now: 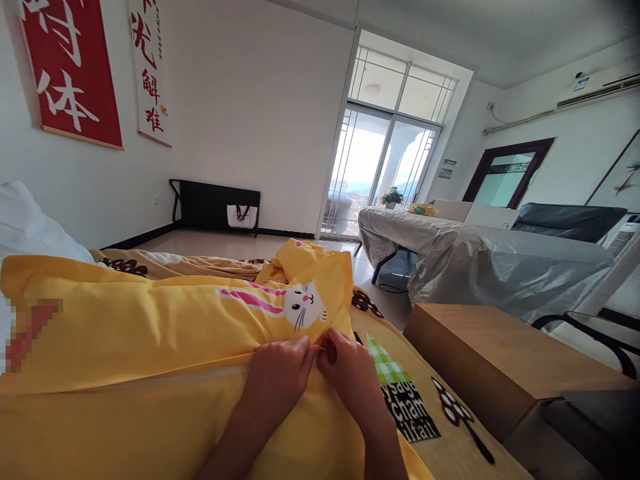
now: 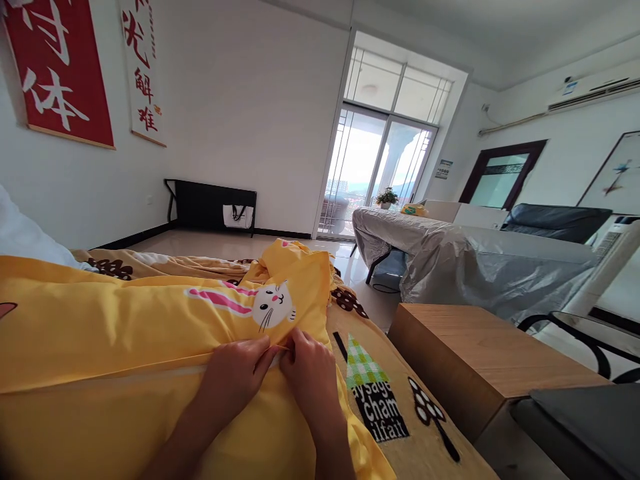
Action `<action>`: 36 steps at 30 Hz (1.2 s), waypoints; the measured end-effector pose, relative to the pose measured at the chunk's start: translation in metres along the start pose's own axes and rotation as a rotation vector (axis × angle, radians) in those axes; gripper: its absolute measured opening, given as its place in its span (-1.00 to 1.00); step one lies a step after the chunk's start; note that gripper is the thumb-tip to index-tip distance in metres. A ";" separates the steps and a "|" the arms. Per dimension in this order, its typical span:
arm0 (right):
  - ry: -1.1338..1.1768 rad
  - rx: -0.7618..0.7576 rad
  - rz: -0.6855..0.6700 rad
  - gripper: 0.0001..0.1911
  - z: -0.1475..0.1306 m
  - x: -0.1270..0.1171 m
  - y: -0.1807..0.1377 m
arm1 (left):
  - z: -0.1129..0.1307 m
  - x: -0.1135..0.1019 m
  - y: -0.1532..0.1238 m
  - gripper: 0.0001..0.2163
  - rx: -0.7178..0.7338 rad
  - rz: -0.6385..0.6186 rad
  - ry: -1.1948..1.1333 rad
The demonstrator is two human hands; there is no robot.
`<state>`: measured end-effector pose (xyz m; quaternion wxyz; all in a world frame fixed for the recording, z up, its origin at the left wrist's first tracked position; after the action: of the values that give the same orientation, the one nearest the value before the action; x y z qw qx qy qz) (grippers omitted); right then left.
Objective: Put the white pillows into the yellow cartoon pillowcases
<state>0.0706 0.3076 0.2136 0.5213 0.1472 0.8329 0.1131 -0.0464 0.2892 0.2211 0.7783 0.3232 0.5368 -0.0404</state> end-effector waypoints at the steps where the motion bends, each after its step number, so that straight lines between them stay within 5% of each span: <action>1: 0.010 0.000 0.002 -0.93 0.000 0.000 0.000 | 0.000 0.000 0.000 -0.67 -0.002 -0.005 -0.002; 14: 0.109 0.153 0.061 -0.89 0.009 -0.002 0.000 | 0.002 -0.001 0.000 -0.66 0.020 0.020 -0.019; 22: 0.268 -0.107 -0.124 -0.87 -0.007 -0.009 -0.003 | -0.003 -0.005 0.000 -0.69 0.019 0.018 0.006; 29: 0.231 -0.115 0.026 -0.90 0.003 -0.013 0.006 | -0.002 -0.003 0.002 -0.78 0.136 -0.062 0.061; 36: 0.241 -0.068 0.209 -0.92 0.018 -0.014 0.020 | -0.073 -0.040 -0.022 -0.77 -0.066 0.052 0.131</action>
<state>0.0946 0.3216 0.2240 0.4078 0.2007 0.8652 0.2118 -0.1315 0.3004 0.2295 0.7527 0.3132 0.5788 0.0190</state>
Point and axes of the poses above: each hand's wrist, its own y-axis towards the middle knuckle, its own x-axis out of the palm, z = x × y, the point moved 9 cm from there along y, towards the middle knuckle, and after that the axes turned 12 degrees about x, right-handed, at the moved point
